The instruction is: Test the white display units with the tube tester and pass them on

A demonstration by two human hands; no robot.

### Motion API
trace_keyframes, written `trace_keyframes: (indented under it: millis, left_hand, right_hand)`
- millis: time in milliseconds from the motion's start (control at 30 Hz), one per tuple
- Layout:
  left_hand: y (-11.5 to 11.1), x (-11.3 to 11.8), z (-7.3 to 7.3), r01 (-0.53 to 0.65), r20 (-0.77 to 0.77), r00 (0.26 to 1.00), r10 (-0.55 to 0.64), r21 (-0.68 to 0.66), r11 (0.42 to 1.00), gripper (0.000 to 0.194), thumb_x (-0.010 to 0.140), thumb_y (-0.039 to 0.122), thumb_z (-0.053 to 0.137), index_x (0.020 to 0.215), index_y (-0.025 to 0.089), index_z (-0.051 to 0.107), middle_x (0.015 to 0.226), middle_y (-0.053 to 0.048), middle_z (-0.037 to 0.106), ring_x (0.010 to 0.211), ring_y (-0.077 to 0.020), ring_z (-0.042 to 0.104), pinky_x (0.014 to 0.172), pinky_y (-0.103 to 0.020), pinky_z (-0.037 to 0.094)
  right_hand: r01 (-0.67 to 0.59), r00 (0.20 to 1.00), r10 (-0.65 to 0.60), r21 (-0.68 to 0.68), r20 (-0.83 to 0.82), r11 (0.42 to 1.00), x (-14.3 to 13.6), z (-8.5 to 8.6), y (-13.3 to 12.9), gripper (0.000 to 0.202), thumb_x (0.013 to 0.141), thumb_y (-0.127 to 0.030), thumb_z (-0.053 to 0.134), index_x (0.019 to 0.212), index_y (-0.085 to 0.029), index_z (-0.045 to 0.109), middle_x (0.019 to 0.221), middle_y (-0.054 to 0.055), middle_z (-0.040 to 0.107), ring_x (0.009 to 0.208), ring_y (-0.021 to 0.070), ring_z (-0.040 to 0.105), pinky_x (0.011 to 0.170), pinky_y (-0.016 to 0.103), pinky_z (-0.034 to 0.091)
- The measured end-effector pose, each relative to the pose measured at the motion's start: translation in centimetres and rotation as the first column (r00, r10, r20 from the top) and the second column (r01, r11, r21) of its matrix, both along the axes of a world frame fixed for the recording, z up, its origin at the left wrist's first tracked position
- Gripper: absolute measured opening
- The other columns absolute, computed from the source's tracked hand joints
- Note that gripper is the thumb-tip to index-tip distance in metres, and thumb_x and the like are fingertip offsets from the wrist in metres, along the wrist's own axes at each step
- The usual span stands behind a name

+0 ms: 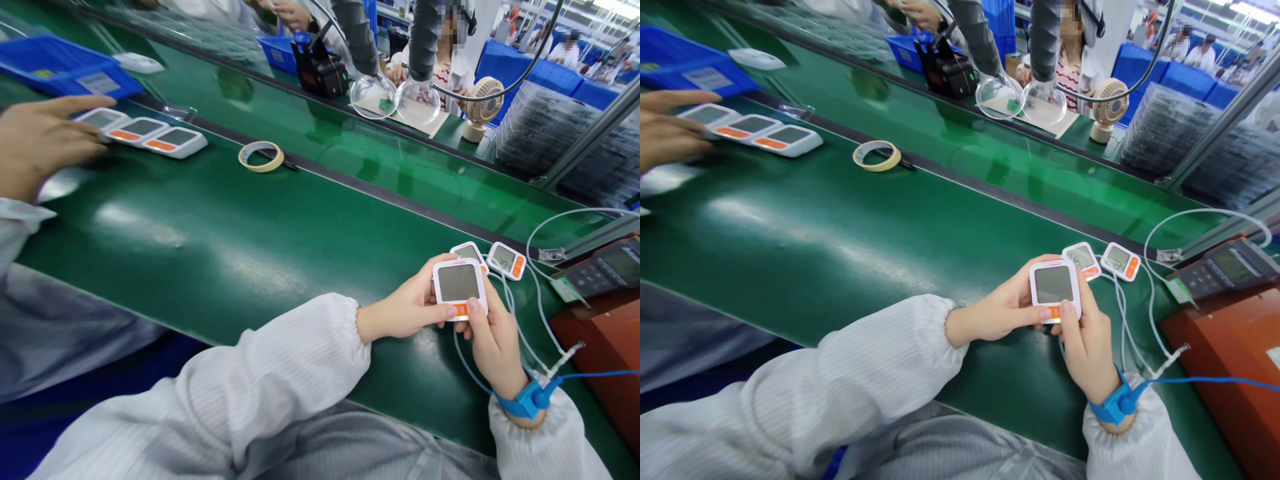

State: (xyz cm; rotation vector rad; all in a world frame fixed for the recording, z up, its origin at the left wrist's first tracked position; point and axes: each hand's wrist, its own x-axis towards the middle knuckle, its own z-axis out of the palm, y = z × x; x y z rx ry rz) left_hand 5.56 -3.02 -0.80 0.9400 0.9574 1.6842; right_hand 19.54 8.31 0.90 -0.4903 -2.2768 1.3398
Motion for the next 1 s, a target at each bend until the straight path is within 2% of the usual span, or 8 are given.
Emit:
trace_keyframes:
  millis: [100,267,500,700,767,833,900,1000]
  left_hand:
    - [0.02,0.07,-0.04,-0.018,0.004,1.0,0.018,0.006,1.0,0.07,0.086,0.026,0.072,0.142,0.029,0.031,0.111,-0.006,0.058,0.081,-0.0132,0.061,0.062,-0.023,0.049]
    - [0.09,0.26,-0.15,-0.004,0.065,0.998,0.001,0.042,0.999,0.07,0.085,0.022,0.072,0.141,0.028,0.031,0.128,-0.011,0.054,0.106,-0.0201,0.062,0.089,-0.036,0.053]
    - [0.12,0.26,-0.49,-0.021,0.03,0.999,0.02,0.041,0.999,0.071,0.086,0.024,0.071,0.143,0.027,0.029,0.129,-0.012,0.055,0.113,-0.0234,0.061,0.091,-0.038,0.052]
    - [0.08,0.23,-0.21,-0.021,0.037,0.999,0.019,0.04,0.999,0.071,0.086,0.026,0.072,0.143,0.027,0.03,0.129,-0.011,0.054,0.113,-0.0236,0.059,0.093,-0.039,0.05]
    - [0.05,0.24,-0.06,-0.022,0.044,0.999,0.021,0.029,0.999,0.07,0.086,0.026,0.072,0.142,0.028,0.03,0.125,-0.009,0.055,0.107,-0.0211,0.06,0.09,-0.036,0.05]
    - [0.01,0.25,0.02,-0.025,0.044,0.999,0.025,0.008,1.0,0.071,0.086,0.026,0.073,0.142,0.028,0.029,0.118,-0.007,0.056,0.093,-0.0161,0.06,0.08,-0.03,0.051]
    - [-0.01,0.25,0.04,-0.029,0.031,0.999,0.03,-0.022,0.999,0.072,0.085,0.027,0.073,0.142,0.029,0.028,0.111,-0.005,0.056,0.079,-0.0115,0.056,0.068,-0.025,0.047]
    - [-0.01,0.23,0.04,-0.03,0.012,0.999,0.031,-0.053,0.998,0.075,0.085,0.03,0.073,0.143,0.028,0.026,0.107,-0.004,0.056,0.07,-0.009,0.052,0.059,-0.022,0.043]
  right_hand:
    - [0.02,1.0,-0.02,0.046,-0.005,0.999,-0.05,0.02,-0.1,0.049,0.102,-0.039,0.046,0.145,-0.016,0.048,0.062,-0.001,0.063,0.049,0.0156,0.061,0.046,0.023,0.051]
    - [0.021,1.0,-0.022,0.078,0.01,0.997,-0.04,0.13,-0.22,0.048,0.102,-0.038,0.044,0.145,-0.017,0.049,0.064,-0.001,0.064,0.05,0.0152,0.062,0.048,0.023,0.052]
    - [0.018,1.0,-0.02,0.086,0.021,0.996,-0.09,0.16,-0.16,0.047,0.102,-0.037,0.044,0.145,-0.017,0.048,0.064,-0.002,0.065,0.053,0.0152,0.064,0.05,0.022,0.053]
    - [0.023,0.999,-0.027,0.104,0.039,0.994,-0.11,0.3,-0.23,0.048,0.102,-0.039,0.044,0.145,-0.017,0.048,0.062,-0.002,0.065,0.052,0.0154,0.064,0.052,0.023,0.054]
    - [0.024,0.998,-0.03,0.11,0.054,0.994,-0.12,0.38,-0.22,0.049,0.102,-0.039,0.043,0.146,-0.017,0.047,0.062,-0.002,0.065,0.053,0.0157,0.065,0.052,0.023,0.054]
    - [0.025,0.998,-0.032,0.114,0.061,0.993,-0.13,0.42,-0.21,0.05,0.102,-0.039,0.043,0.147,-0.017,0.046,0.065,-0.002,0.067,0.053,0.016,0.065,0.053,0.024,0.055]
    - [0.024,0.998,-0.031,0.117,0.062,0.993,-0.14,0.41,-0.21,0.051,0.102,-0.04,0.043,0.148,-0.017,0.046,0.068,-0.001,0.069,0.054,0.0162,0.066,0.054,0.025,0.055]
    - [0.023,0.998,-0.03,0.117,0.063,0.993,-0.13,0.35,-0.22,0.05,0.102,-0.04,0.043,0.147,-0.018,0.046,0.07,0.0,0.07,0.054,0.016,0.066,0.054,0.025,0.055]
